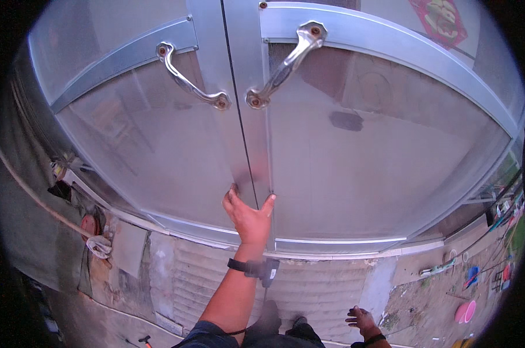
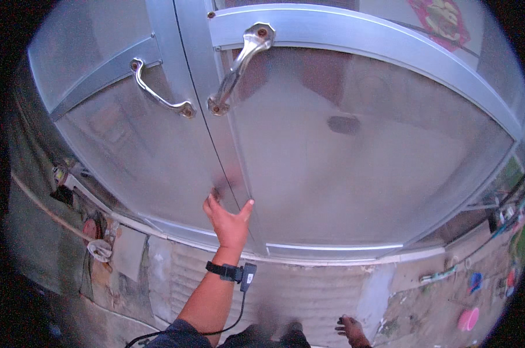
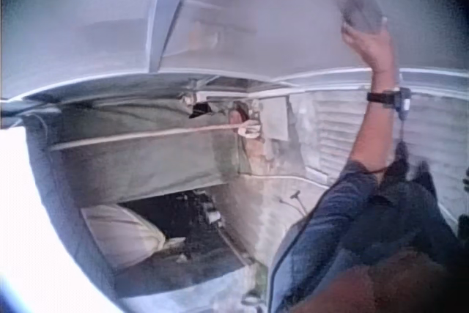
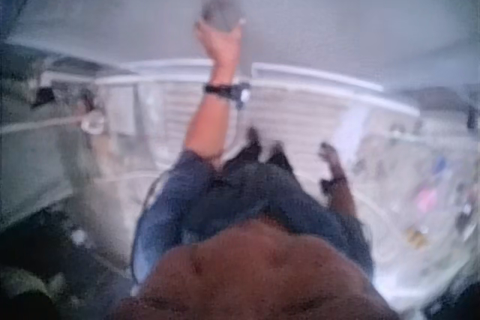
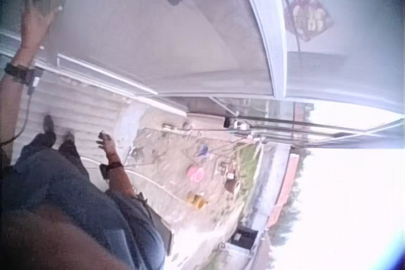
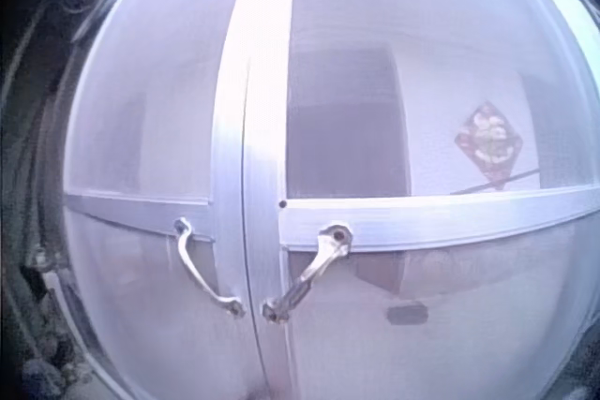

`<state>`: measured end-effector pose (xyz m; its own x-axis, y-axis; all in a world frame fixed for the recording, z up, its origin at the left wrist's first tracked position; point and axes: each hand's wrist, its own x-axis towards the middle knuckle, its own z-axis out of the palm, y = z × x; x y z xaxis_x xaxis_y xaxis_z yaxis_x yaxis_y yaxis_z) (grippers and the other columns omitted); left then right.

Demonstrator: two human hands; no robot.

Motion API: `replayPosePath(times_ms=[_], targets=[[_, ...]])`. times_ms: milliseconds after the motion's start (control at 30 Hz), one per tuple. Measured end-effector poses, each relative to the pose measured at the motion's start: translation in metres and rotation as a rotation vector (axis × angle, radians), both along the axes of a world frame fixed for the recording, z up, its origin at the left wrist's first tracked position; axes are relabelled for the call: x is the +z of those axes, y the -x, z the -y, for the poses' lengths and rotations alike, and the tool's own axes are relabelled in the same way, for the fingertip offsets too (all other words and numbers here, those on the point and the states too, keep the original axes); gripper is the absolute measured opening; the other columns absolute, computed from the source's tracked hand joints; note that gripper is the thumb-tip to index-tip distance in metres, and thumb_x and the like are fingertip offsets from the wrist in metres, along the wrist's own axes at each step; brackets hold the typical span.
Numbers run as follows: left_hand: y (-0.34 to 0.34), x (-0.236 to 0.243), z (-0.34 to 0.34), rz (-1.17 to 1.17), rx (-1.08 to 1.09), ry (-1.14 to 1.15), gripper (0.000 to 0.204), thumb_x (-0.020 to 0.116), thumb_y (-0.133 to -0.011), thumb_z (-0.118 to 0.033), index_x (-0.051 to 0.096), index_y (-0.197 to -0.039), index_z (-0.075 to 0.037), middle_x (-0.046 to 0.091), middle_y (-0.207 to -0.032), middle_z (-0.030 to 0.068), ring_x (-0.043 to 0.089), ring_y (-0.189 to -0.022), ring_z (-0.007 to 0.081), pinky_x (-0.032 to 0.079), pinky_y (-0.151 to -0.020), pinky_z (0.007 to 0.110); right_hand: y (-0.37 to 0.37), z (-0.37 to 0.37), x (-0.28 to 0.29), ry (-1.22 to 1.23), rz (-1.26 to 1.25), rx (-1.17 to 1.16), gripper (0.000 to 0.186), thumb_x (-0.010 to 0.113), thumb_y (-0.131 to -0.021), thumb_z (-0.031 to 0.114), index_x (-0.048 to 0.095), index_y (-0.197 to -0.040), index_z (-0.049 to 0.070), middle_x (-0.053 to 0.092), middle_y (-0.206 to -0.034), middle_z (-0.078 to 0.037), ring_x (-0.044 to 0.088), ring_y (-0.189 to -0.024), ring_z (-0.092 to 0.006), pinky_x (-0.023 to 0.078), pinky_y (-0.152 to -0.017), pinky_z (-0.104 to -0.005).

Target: The person uses a wrench to tighten a bolt on the rear wheel hub of a motorcycle. After completing the adjustment, the person walks away from the motorcycle and enters a nearby building.

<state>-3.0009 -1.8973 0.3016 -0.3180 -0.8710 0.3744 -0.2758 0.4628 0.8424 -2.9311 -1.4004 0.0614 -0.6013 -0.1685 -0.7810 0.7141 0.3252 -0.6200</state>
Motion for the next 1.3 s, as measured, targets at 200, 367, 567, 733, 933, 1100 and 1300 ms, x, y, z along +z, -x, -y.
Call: replayPosePath(times_ms=[200, 367, 567, 733, 933, 1100, 1300], targets=[[0.006, -0.007, 0.008, -0.024, 0.019, -0.017, 0.091, 0.088, -0.066, -0.022, 0.035, -0.132, 0.011, 0.039, -0.129, 0.0228, 0.046, -0.121, 0.0362, 0.037, -0.106, 0.042, 0.02, -0.021, 0.01, -0.092, 0.05, 0.042, 0.057, 0.053, -0.096, 0.049, 0.053, -0.122, -0.002, 0.065, -0.111, -0.017, 0.069, -0.085, -0.0311, 0.056, -0.072, -0.0405], [0.007, -0.006, 0.011, 0.016, 0.065, 0.003, 0.087, 0.088, -0.065, -0.021, 0.038, -0.129, 0.01, 0.041, -0.125, 0.0208, 0.048, -0.119, 0.0349, 0.038, -0.105, 0.042, 0.046, -0.029, 0.035, -0.18, 0.174, 0.109, 0.048, 0.051, -0.096, 0.023, 0.047, -0.14, 0.005, 0.053, -0.136, -0.013, 0.057, -0.114, -0.0282, 0.055, -0.087, -0.0385], [0.002, -0.009, 0.012, -0.015, 0.009, 0.052, 0.086, 0.086, -0.068, -0.028, 0.04, -0.13, 0.009, 0.043, -0.125, 0.0219, 0.048, -0.116, 0.0363, 0.041, -0.101, 0.044, 0.106, -0.04, 0.02, -0.054, 0.039, 0.189, 0.062, 0.055, -0.094, 0.052, 0.052, -0.124, -0.002, 0.064, -0.114, -0.017, 0.068, -0.09, -0.0313, 0.055, -0.075, -0.0414], [-0.037, -0.004, 0.001, 0.029, -0.025, -0.013, 0.077, 0.081, -0.074, -0.026, 0.041, -0.129, 0.009, 0.045, -0.123, 0.0205, 0.049, -0.114, 0.0329, 0.041, -0.101, 0.042, 0.14, -0.017, 0.032, -0.041, 0.048, 0.207, 0.062, 0.061, -0.091, 0.05, 0.054, -0.122, -0.003, 0.065, -0.108, -0.016, 0.069, -0.084, -0.0297, 0.056, -0.07, -0.0402], [-0.143, -0.019, -0.027, -0.082, 0.019, -0.016, 0.046, 0.058, -0.093, -0.027, 0.046, -0.124, 0.005, 0.048, -0.114, 0.0175, 0.052, -0.106, 0.0286, 0.045, -0.093, 0.04, 0.178, 0.017, 0.033, -0.007, 0.067, 0.344, 0.057, 0.063, -0.091, 0.048, 0.055, -0.12, -0.001, 0.065, -0.109, -0.015, 0.069, -0.084, -0.0276, 0.055, -0.068, -0.0392], [-0.155, 0.001, -0.041, -0.002, 0.042, 0.018, 0.042, 0.057, -0.094, -0.028, 0.05, -0.12, 0.004, 0.051, -0.107, 0.0169, 0.055, -0.1, 0.0291, 0.046, -0.089, 0.039, 0.219, 0.06, 0.02, 0.049, -0.016, 0.549, 0.061, 0.056, -0.094, 0.051, 0.054, -0.123, -0.003, 0.065, -0.111, -0.016, 0.068, -0.088, -0.0302, 0.056, -0.076, -0.0411], [-0.106, -0.007, -0.016, 0.017, -0.005, 0.046, 0.046, 0.06, -0.093, -0.028, 0.051, -0.123, 0.005, 0.052, -0.113, 0.0208, 0.055, -0.105, 0.0349, 0.045, -0.093, 0.042, 0.204, 0.093, 0.086, 0.15, -0.205, 0.649, 0.046, 0.053, -0.094, 0.02, 0.05, -0.136, 0.003, 0.054, -0.134, -0.014, 0.056, -0.115, -0.0282, 0.054, -0.089, -0.0396]])
